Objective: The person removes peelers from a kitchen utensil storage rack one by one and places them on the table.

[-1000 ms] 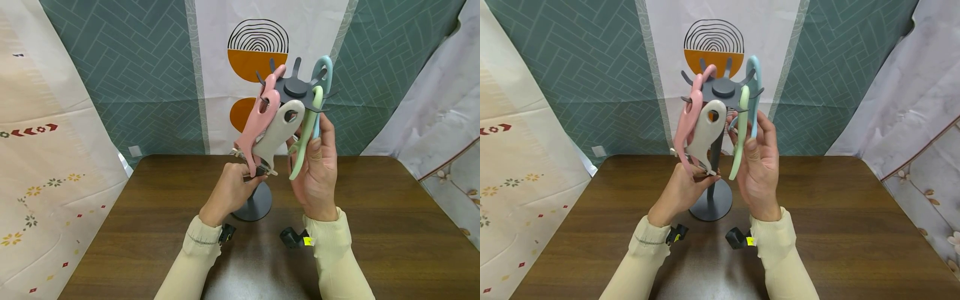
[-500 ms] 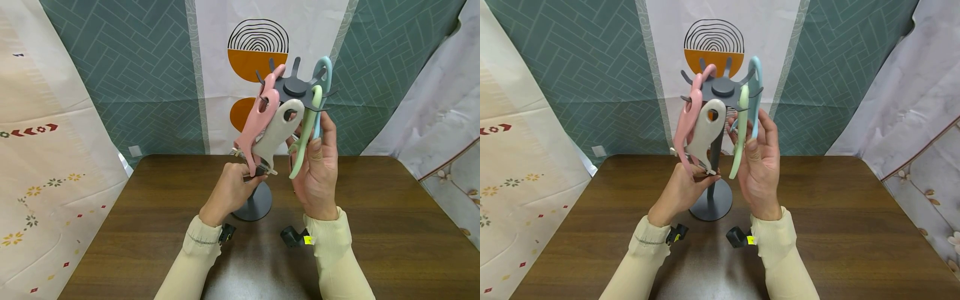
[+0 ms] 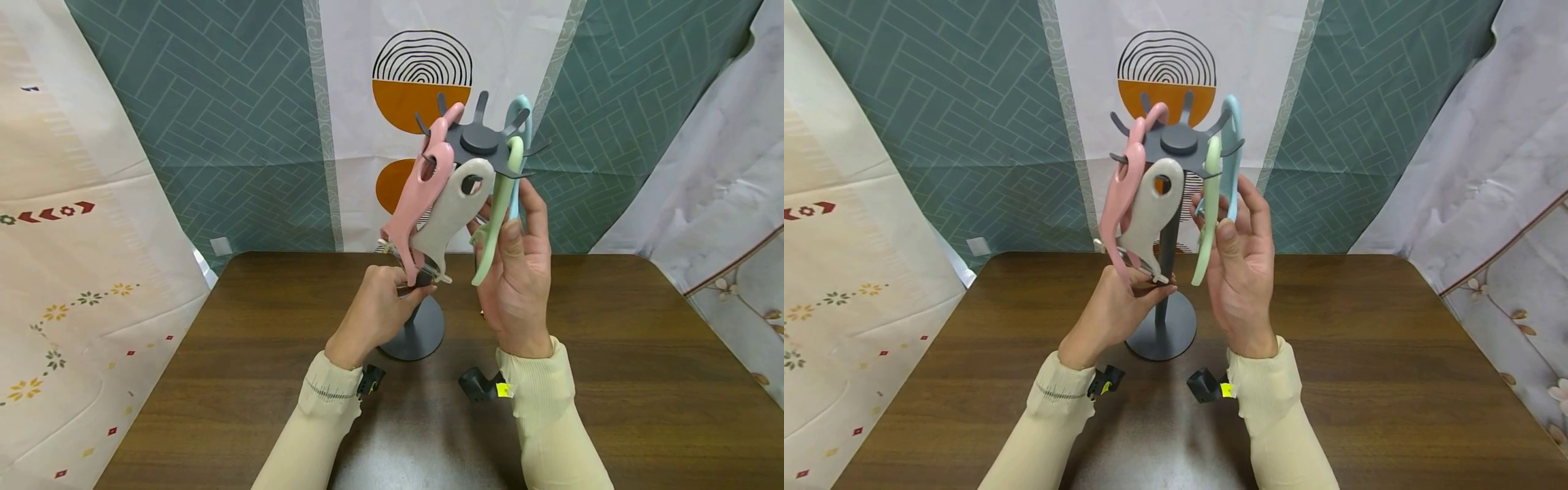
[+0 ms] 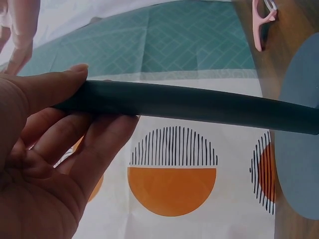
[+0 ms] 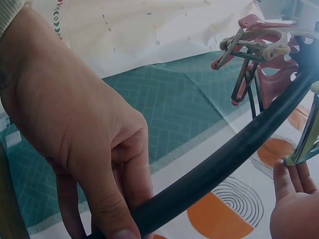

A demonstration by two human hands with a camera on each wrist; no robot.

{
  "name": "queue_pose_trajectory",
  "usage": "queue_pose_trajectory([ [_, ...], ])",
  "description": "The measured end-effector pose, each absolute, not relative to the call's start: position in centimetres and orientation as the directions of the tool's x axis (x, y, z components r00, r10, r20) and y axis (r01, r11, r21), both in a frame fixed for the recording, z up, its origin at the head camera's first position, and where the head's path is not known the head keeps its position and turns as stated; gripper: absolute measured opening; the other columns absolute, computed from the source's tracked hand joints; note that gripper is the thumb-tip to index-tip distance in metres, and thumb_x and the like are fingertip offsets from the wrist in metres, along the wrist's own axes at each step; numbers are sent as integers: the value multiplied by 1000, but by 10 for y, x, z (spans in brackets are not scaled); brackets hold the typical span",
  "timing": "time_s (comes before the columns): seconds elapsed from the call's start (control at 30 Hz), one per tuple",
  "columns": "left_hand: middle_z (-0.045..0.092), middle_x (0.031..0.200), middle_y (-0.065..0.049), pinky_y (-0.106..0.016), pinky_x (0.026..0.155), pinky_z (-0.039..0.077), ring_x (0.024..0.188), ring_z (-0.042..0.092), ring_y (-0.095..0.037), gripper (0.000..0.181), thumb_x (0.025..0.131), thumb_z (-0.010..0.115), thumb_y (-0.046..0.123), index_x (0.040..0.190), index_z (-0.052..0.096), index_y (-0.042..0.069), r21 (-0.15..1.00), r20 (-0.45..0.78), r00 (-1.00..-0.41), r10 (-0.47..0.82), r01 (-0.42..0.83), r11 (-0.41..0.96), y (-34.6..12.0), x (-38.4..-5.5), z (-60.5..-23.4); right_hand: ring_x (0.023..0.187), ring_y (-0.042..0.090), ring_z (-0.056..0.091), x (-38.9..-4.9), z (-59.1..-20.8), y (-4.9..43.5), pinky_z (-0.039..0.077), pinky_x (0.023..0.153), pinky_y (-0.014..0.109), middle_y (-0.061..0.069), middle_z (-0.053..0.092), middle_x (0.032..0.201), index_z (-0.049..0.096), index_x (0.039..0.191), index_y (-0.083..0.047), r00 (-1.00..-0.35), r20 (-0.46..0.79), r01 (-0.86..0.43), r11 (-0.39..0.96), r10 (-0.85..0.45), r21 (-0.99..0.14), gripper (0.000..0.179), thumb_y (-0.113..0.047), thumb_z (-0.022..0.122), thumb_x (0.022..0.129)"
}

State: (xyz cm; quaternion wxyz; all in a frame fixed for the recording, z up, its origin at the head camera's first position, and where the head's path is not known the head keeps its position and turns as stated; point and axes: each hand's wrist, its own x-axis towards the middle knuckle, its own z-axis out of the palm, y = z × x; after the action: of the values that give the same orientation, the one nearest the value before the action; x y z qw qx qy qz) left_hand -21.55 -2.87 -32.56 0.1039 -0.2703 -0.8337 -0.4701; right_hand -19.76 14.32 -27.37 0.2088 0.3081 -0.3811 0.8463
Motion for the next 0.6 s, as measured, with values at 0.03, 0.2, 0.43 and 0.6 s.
queue_pose_trajectory([
  [0.03,80,92,0,-29,79,61,90,74,-12,5,91,78,11,94,81,9,730,426,-833,353,547,409,-29,-216,-326,127,22,61,-198,-274,143,47,112,34,10,62,137,47,143,-12,-725,678,-590,-616,121,-521,56,-27,70,95],
  [0.2,80,91,-3,-22,70,57,87,73,-10,5,92,77,11,91,81,8,736,419,-838,349,538,411,-29,-216,-326,118,20,61,-198,-273,144,47,111,35,10,61,129,47,144,-11,-733,666,-601,-588,138,-541,57,-28,71,95],
  [0.43,79,90,-2,-23,73,59,89,75,-10,5,92,76,10,90,80,9,731,430,-832,350,549,406,-29,-217,-327,104,16,58,-198,-274,144,48,109,36,7,59,113,47,144,-11,-741,654,-584,-626,152,-516,60,-27,73,92],
  [0.6,79,94,-1,-29,81,62,94,76,-11,5,91,77,8,95,80,8,751,422,-840,340,534,388,-29,-216,-328,114,20,57,-200,-274,145,47,111,37,7,63,115,46,144,-10,-731,664,-592,-629,155,-504,61,-25,74,92],
])
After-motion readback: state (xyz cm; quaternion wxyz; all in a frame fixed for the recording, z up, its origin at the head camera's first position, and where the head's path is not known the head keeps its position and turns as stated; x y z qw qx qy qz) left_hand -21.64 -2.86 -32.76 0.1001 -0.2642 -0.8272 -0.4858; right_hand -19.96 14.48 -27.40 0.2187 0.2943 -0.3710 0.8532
